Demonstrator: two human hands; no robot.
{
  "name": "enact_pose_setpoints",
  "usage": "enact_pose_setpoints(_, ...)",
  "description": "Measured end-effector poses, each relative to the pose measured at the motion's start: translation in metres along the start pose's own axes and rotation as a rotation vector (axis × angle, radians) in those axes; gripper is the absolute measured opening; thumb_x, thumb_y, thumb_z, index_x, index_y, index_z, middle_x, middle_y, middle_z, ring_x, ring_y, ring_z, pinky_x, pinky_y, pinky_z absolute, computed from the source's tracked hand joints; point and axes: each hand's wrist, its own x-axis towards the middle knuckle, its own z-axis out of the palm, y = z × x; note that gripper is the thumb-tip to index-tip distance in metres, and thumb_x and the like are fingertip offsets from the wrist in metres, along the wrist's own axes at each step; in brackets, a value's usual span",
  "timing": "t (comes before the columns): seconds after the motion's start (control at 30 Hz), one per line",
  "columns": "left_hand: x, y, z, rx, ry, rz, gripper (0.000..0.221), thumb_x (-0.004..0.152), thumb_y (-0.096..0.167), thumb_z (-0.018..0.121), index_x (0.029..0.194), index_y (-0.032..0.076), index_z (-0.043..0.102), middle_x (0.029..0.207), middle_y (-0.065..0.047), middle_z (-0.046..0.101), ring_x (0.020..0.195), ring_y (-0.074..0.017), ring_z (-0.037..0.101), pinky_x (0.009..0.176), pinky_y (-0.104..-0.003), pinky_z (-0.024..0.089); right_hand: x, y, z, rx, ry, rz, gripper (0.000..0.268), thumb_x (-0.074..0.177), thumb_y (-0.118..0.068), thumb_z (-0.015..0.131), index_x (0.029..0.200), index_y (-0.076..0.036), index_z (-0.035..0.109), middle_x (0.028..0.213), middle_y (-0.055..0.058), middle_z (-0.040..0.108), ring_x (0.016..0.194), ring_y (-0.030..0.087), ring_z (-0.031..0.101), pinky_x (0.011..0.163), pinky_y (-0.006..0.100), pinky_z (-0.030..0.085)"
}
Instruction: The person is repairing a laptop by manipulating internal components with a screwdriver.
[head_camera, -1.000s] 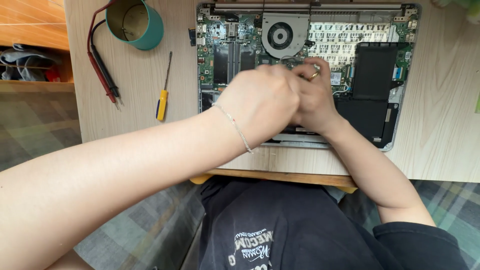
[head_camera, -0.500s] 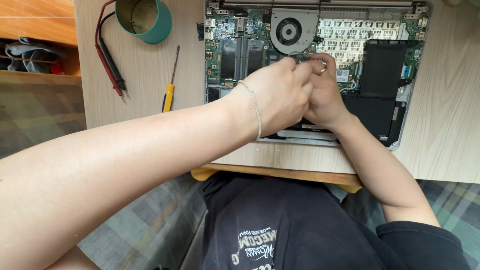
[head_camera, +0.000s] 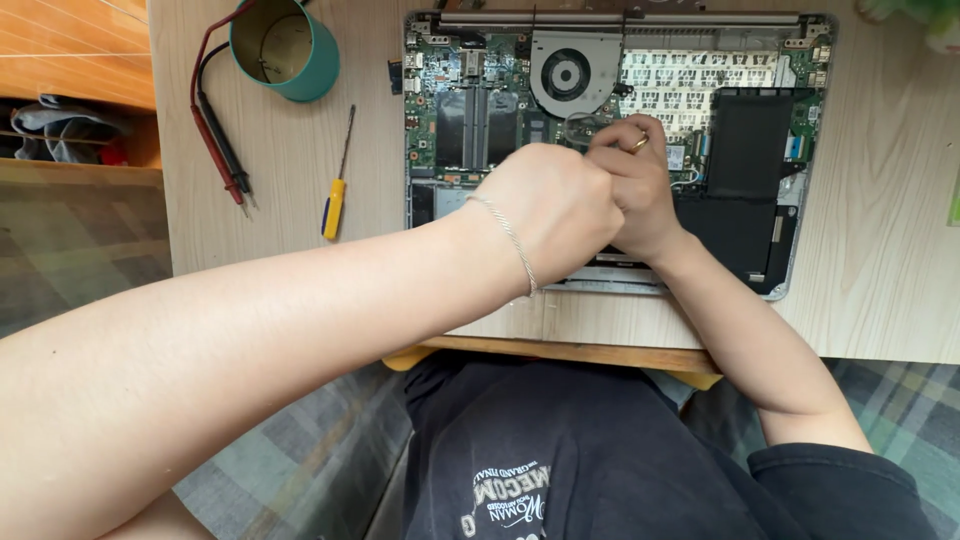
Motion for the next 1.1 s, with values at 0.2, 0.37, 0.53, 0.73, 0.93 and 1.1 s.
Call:
enact_pose_setpoints(0.2, 0.003, -0.013, -0.004, 0.180, 0.017, 0.340, 0.017, 0.076, 0.021, 0.065, 0.066, 0.013, 0.077, 0.084, -0.007, 0.072, 0.085, -0.0271, 0.068, 0.072, -0.039, 0.055, -0.002, 0.008, -0.012, -0.018, -0.082, -0.004, 0.022, 0.078, -0.011, 0.083, 0.094, -0.005, 0.070, 0.101, 0.004, 0.068, 0.106, 0.029, 0.063, 0.109, 0.052, 0.036)
enact_pose_setpoints(0.37, -0.012, -0.029, -0.010, 0.310, 0.036, 0.580, 0.020, 0.080, 0.023, 0.065, 0.069, 0.010, 0.076, 0.086, -0.002, 0.071, 0.092, -0.0250, 0.062, 0.074, -0.036, 0.051, -0.002, 0.010, -0.017, -0.115, -0.196, 0.028, 0.022, 0.081, -0.010, 0.082, 0.099, -0.006, 0.071, 0.107, 0.003, 0.068, 0.112, 0.027, 0.062, 0.115, 0.052, 0.035)
enact_pose_setpoints(0.53, -0.036, -0.048, -0.026, 0.379, 0.241, 0.720, 0.017, 0.071, 0.027, 0.064, 0.066, 0.014, 0.073, 0.088, 0.002, 0.068, 0.102, -0.0211, 0.058, 0.091, -0.032, 0.047, 0.007, 0.003, -0.023, -0.184, -0.237, -0.057, 0.018, 0.079, -0.011, 0.080, 0.095, -0.011, 0.073, 0.110, 0.001, 0.069, 0.111, 0.025, 0.062, 0.111, 0.052, 0.036)
enact_pose_setpoints(0.73, -0.067, -0.060, -0.037, 0.388, 0.235, 0.589, 0.013, 0.076, 0.023, 0.067, 0.075, 0.011, 0.070, 0.096, 0.000, 0.063, 0.102, -0.0200, 0.057, 0.087, -0.032, 0.047, 0.014, -0.006, -0.025, -0.183, -0.250, -0.099, 0.020, 0.082, -0.013, 0.081, 0.101, -0.020, 0.079, 0.104, -0.003, 0.066, 0.107, 0.023, 0.061, 0.109, 0.051, 0.037)
enact_pose_setpoints(0.93, -0.098, -0.069, -0.051, 0.330, 0.410, 0.375, 0.021, 0.082, 0.017, 0.069, 0.098, 0.005, 0.073, 0.122, -0.008, 0.066, 0.115, -0.0237, 0.062, 0.103, -0.037, 0.051, 0.018, -0.014, -0.024, -0.223, -0.314, -0.132, 0.019, 0.080, -0.017, 0.079, 0.099, -0.022, 0.080, 0.102, -0.002, 0.066, 0.105, 0.024, 0.060, 0.113, 0.054, 0.036)
enact_pose_setpoints(1.1, -0.113, -0.076, -0.039, 0.181, 0.594, 0.174, 0.016, 0.084, 0.005, 0.077, 0.100, 0.004, 0.074, 0.118, -0.010, 0.067, 0.105, -0.0269, 0.065, 0.090, -0.039, 0.055, 0.013, -0.015, -0.017, -0.268, -0.286, -0.160, 0.016, 0.082, -0.017, 0.079, 0.098, -0.018, 0.078, 0.103, 0.000, 0.067, 0.107, 0.024, 0.061, 0.116, 0.055, 0.035)
